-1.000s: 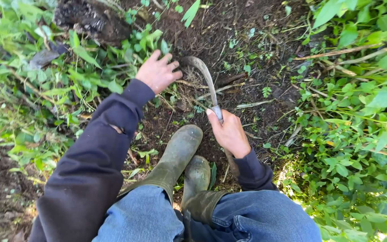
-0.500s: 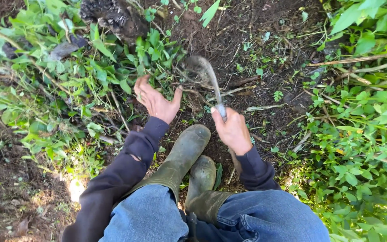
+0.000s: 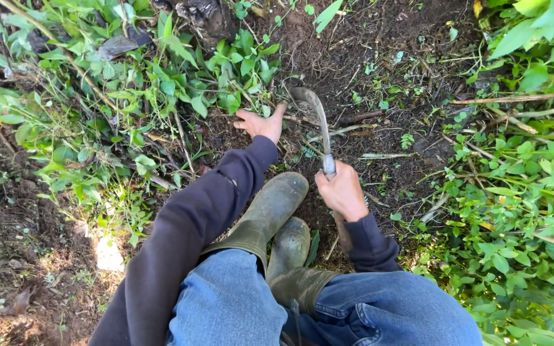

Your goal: The person uses a sickle to cut weeds and grass at ground level in a garden. They repeatedly swing the tool to clear vegetation and use their left hand to pull up the cut plants, continuing the process across the area.

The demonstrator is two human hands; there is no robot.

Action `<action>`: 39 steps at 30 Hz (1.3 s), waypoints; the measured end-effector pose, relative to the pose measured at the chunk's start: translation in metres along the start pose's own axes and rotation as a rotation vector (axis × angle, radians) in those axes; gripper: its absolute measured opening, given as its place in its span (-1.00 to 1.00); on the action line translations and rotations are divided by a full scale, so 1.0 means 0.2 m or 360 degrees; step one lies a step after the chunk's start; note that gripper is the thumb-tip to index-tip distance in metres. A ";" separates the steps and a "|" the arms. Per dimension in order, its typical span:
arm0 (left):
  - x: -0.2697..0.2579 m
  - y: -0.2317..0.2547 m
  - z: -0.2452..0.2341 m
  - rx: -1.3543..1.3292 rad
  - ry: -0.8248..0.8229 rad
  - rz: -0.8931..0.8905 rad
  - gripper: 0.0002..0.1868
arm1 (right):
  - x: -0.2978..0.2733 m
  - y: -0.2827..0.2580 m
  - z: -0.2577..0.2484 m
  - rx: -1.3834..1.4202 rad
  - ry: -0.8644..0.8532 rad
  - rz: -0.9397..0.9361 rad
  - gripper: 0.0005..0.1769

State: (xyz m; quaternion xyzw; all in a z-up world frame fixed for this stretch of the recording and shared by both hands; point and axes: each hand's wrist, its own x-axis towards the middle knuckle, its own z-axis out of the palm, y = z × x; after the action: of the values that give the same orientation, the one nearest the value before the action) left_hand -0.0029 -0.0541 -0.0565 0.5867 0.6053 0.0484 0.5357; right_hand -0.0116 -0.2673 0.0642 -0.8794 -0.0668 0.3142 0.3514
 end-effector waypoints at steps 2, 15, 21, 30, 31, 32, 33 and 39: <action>0.08 -0.10 0.03 -0.0105 0.0082 0.0177 0.25 | -0.01 0.05 0.04 0.0021 -0.0067 0.0000 -0.75; -0.04 0.27 -0.85 0.0127 0.0129 0.0570 0.08 | -0.04 -0.36 0.14 0.0093 -0.0315 -0.0286 -0.81; 0.13 0.37 -1.10 0.0289 0.0288 0.0665 0.19 | -0.01 -0.77 0.24 -0.0054 -0.0621 -0.0675 -0.50; 0.44 0.29 -0.96 0.0871 0.0232 0.0616 0.28 | 0.24 -0.83 0.60 -0.0122 -0.0395 -0.0621 -0.42; 0.50 0.22 -0.93 0.1024 0.0272 0.0651 0.30 | 0.26 -0.82 0.61 -0.0132 -0.0446 -0.0501 -0.43; 0.54 0.16 -0.87 0.1181 0.0300 0.0693 0.32 | 0.27 -0.79 0.62 -0.0138 -0.0488 -0.0369 -0.44; 0.53 0.17 -0.87 0.1191 0.0277 0.0705 0.32 | 0.30 -0.75 0.63 -0.0129 -0.0474 -0.0348 -0.44; 0.35 0.29 -0.87 0.1202 0.0206 0.0554 0.33 | 0.23 -0.64 0.53 -0.0061 -0.0287 -0.0618 -0.45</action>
State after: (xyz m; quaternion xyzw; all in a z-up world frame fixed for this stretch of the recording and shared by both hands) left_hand -0.0689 0.1156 0.0158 0.8312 0.5048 -0.0504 0.2276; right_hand -0.0247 -0.0948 0.0661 -0.8249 -0.2719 0.3168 0.3812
